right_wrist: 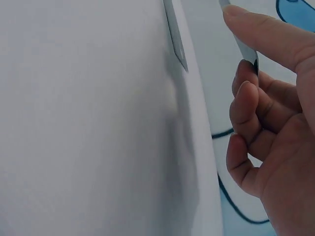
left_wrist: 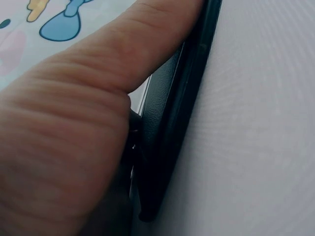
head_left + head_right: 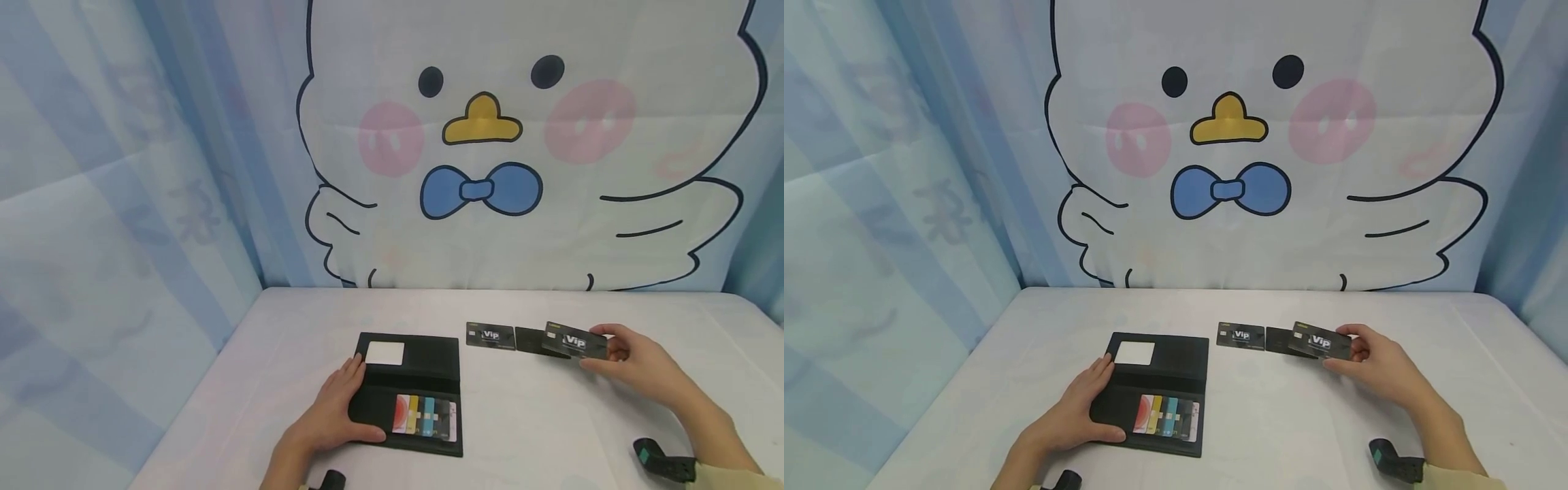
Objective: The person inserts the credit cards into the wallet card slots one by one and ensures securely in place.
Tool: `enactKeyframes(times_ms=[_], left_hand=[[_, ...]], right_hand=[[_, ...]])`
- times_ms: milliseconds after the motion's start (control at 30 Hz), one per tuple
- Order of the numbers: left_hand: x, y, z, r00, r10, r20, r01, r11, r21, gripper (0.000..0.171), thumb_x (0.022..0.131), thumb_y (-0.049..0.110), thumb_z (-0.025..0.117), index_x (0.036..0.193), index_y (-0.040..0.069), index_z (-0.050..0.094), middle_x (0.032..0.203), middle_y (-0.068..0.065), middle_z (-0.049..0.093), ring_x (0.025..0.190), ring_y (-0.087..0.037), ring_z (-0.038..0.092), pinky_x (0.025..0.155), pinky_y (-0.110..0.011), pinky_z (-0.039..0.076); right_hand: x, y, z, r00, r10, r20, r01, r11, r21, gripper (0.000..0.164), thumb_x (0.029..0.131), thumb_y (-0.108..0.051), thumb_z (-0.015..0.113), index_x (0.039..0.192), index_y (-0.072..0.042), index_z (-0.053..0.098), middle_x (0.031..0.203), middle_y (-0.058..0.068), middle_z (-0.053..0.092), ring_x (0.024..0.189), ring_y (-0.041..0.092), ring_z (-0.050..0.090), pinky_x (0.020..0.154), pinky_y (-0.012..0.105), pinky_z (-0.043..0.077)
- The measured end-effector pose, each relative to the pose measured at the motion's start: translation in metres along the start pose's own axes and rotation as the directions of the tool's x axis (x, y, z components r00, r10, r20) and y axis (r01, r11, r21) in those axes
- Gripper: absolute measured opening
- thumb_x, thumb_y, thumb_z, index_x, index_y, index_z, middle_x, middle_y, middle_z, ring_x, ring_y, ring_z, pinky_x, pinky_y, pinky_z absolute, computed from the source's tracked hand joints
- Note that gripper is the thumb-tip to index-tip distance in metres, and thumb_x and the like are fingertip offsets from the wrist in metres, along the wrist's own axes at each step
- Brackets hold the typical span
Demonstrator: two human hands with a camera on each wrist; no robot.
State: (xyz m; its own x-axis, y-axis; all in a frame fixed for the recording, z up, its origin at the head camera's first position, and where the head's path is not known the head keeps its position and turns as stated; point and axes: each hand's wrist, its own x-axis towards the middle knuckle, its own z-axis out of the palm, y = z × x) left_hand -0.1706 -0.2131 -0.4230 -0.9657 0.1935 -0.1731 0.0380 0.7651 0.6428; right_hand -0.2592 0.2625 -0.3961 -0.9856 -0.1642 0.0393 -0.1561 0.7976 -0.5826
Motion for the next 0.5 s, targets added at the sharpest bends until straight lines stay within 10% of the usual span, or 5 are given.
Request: enactKeyframes(times_ms=[500], left_hand=[[-0.001, 0.000, -0.001, 1.000, 0.012, 0.001, -0.012, 1.000, -0.002, 0.119, 0.071, 0.057, 0.087, 0.158, 0.000, 0.028, 0.167, -0.015, 0.014, 0.153, -0.033, 0.007, 0.122, -0.055, 0.006]], right_hand=[[0.002, -0.079, 0.063, 0.978, -0.205, 0.035, 0.201, 0.975, 0.093, 0.063, 0.081, -0.026, 0.087, 0.126, 0.006, 0.058, 0.078, 0.000, 0.050, 0.068, 0.016, 0.046, 0.056, 0.028, 0.039]])
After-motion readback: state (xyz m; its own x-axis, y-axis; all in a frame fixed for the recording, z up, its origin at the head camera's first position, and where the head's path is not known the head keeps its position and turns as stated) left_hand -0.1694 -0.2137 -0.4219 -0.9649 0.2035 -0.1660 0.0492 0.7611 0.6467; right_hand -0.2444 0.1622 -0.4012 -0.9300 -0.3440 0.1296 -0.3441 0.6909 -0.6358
